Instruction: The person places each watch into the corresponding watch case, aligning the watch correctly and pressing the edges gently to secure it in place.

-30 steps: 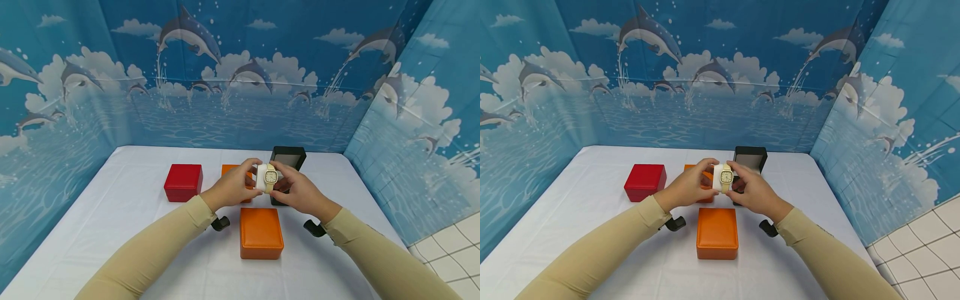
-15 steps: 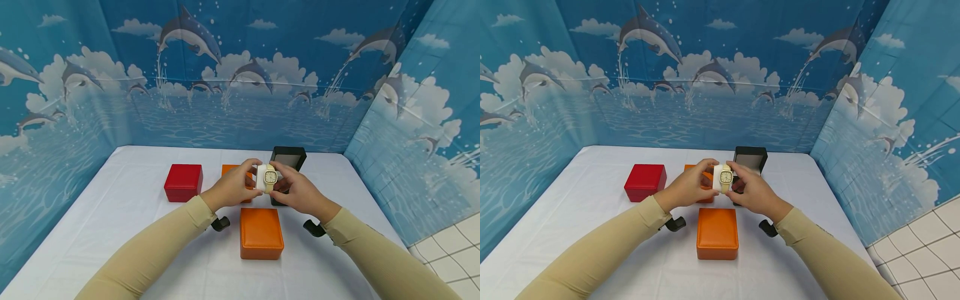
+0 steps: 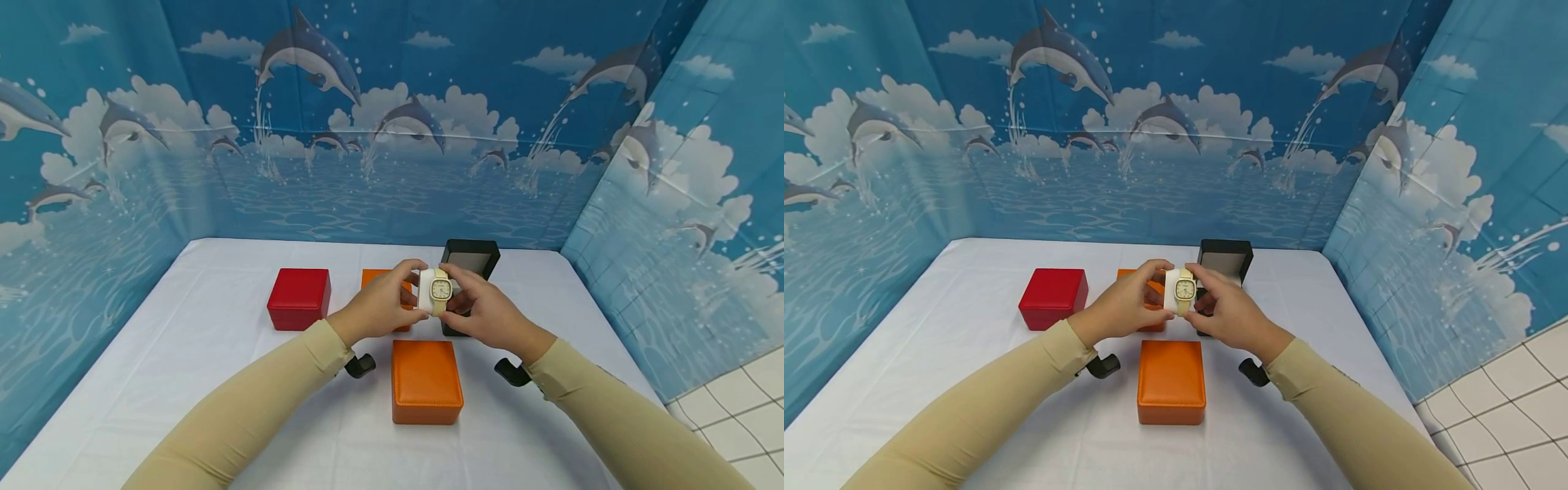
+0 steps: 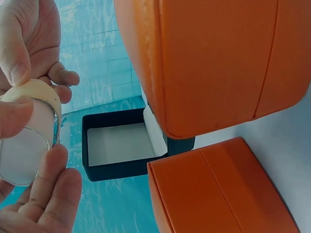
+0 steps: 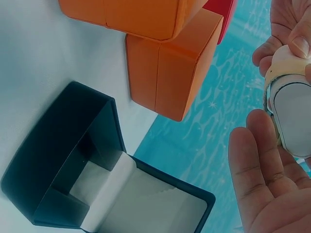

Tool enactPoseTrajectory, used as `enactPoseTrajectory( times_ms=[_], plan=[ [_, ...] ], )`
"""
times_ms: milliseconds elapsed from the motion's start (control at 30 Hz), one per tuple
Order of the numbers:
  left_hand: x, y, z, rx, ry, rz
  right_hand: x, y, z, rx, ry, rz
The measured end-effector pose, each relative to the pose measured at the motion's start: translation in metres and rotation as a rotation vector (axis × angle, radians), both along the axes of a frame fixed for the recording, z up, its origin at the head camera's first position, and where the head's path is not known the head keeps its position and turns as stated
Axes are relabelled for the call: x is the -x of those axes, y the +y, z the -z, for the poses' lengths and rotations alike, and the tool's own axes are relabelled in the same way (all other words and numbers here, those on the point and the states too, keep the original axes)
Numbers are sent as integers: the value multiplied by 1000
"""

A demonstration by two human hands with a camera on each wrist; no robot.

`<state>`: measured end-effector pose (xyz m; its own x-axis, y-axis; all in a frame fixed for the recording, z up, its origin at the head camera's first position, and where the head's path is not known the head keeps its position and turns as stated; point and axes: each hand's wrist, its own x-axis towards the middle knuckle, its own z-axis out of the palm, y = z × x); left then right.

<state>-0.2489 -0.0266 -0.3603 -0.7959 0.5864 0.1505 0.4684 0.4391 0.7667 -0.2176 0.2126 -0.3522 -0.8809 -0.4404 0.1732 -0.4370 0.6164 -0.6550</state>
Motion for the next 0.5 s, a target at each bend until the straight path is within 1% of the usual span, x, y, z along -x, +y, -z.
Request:
enactPoseTrajectory(
  times_ms=[500],
  plan=[
    [0,1,1,1,15,1,1,1,0,-3,-12,-13]
  ],
)
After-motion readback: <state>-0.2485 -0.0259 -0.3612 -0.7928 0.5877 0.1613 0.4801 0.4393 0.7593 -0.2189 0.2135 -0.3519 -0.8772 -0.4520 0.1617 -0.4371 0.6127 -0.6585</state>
